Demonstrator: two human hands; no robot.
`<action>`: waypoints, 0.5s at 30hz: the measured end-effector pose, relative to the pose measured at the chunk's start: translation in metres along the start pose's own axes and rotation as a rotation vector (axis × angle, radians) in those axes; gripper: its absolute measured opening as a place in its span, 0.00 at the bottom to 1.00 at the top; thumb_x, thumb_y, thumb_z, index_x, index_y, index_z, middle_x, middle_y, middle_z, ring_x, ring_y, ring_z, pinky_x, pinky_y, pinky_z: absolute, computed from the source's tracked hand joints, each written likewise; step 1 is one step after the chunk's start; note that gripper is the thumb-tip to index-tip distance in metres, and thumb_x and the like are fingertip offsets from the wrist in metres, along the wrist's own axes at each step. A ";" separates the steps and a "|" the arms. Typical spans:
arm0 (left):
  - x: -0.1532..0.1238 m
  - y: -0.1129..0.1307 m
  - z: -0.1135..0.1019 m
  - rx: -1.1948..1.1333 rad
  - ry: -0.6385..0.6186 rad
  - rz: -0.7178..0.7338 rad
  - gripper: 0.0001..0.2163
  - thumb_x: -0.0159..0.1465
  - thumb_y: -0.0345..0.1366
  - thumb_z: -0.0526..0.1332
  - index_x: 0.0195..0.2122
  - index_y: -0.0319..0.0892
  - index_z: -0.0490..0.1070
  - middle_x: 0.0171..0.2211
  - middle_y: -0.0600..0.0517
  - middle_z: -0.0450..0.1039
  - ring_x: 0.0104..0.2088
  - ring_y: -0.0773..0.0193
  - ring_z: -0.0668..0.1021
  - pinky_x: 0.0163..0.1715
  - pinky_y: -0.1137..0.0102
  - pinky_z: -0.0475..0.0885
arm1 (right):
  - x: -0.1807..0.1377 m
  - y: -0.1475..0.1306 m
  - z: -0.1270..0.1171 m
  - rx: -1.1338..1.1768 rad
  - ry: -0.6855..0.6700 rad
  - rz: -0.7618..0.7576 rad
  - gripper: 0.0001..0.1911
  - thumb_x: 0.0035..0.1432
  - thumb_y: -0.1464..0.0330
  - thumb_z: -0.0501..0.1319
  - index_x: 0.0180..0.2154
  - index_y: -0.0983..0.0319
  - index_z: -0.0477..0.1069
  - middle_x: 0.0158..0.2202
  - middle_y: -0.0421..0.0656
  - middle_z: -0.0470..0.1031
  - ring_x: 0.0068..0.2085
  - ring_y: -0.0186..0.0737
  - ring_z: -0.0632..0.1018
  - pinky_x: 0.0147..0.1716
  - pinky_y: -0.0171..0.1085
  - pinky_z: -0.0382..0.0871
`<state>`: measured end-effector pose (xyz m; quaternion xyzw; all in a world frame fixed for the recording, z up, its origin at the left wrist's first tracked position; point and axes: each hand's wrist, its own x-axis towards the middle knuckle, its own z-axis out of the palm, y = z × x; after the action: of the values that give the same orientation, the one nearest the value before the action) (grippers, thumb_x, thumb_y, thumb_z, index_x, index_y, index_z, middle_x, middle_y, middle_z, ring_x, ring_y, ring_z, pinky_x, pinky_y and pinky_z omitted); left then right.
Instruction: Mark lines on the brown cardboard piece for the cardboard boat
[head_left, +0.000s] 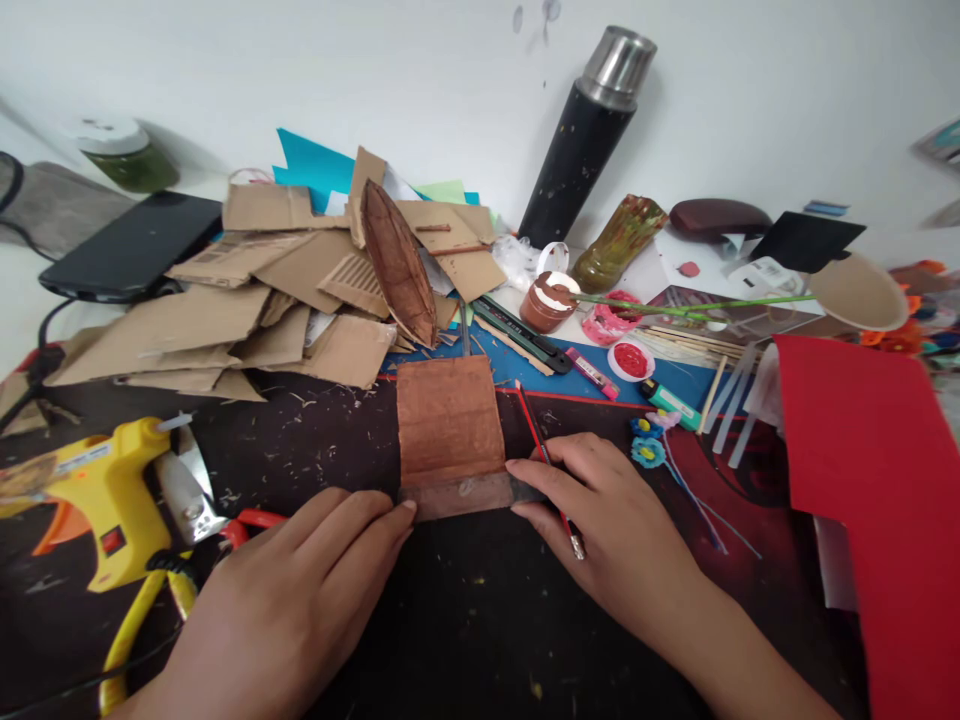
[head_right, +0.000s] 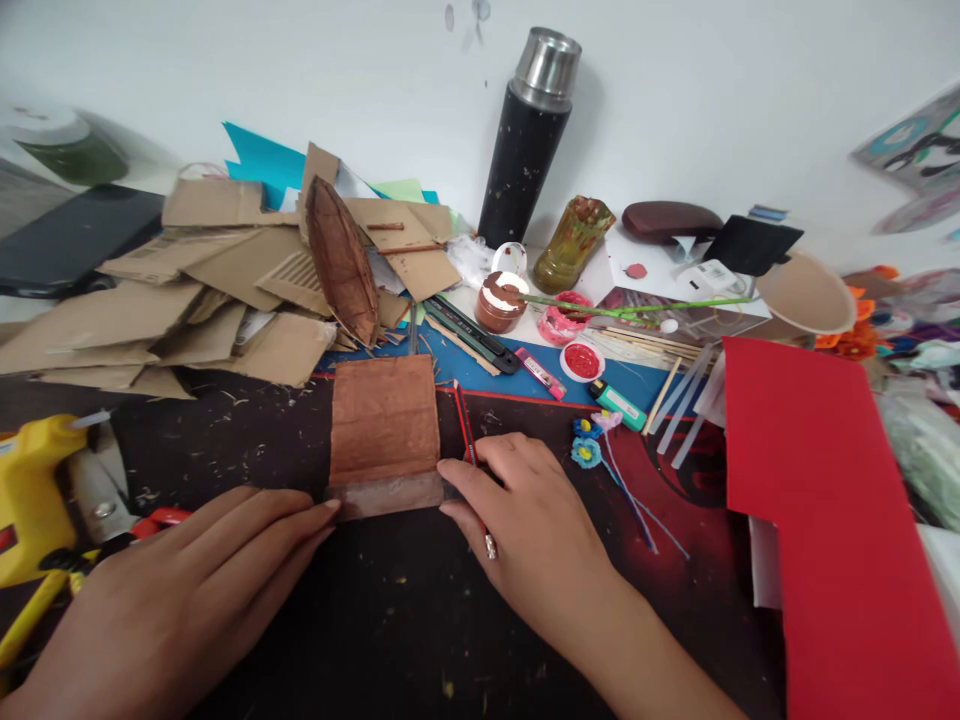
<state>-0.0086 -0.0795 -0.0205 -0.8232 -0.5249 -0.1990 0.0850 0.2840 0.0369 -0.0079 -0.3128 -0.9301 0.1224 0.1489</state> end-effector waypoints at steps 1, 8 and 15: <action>0.000 0.000 0.000 -0.001 0.000 -0.001 0.17 0.85 0.30 0.50 0.53 0.40 0.81 0.43 0.47 0.88 0.38 0.57 0.87 0.35 0.66 0.82 | 0.000 0.000 0.000 -0.001 -0.002 0.001 0.12 0.78 0.72 0.65 0.59 0.62 0.82 0.47 0.52 0.83 0.47 0.54 0.83 0.46 0.51 0.81; 0.000 0.001 0.001 0.004 -0.005 0.007 0.18 0.85 0.31 0.51 0.52 0.40 0.83 0.43 0.46 0.88 0.39 0.57 0.88 0.35 0.65 0.82 | 0.001 -0.001 0.000 -0.003 -0.014 0.012 0.12 0.77 0.72 0.67 0.58 0.61 0.82 0.48 0.52 0.83 0.47 0.55 0.83 0.46 0.51 0.82; -0.002 0.002 -0.003 -0.059 0.050 -0.056 0.13 0.84 0.37 0.57 0.61 0.43 0.80 0.47 0.48 0.88 0.42 0.56 0.88 0.43 0.62 0.84 | 0.002 0.010 -0.005 0.050 -0.020 0.040 0.12 0.76 0.72 0.70 0.58 0.60 0.82 0.49 0.50 0.85 0.48 0.53 0.84 0.48 0.51 0.83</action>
<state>-0.0082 -0.0834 -0.0189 -0.8052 -0.5391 -0.2373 0.0681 0.2898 0.0465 -0.0062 -0.3263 -0.9217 0.1516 0.1449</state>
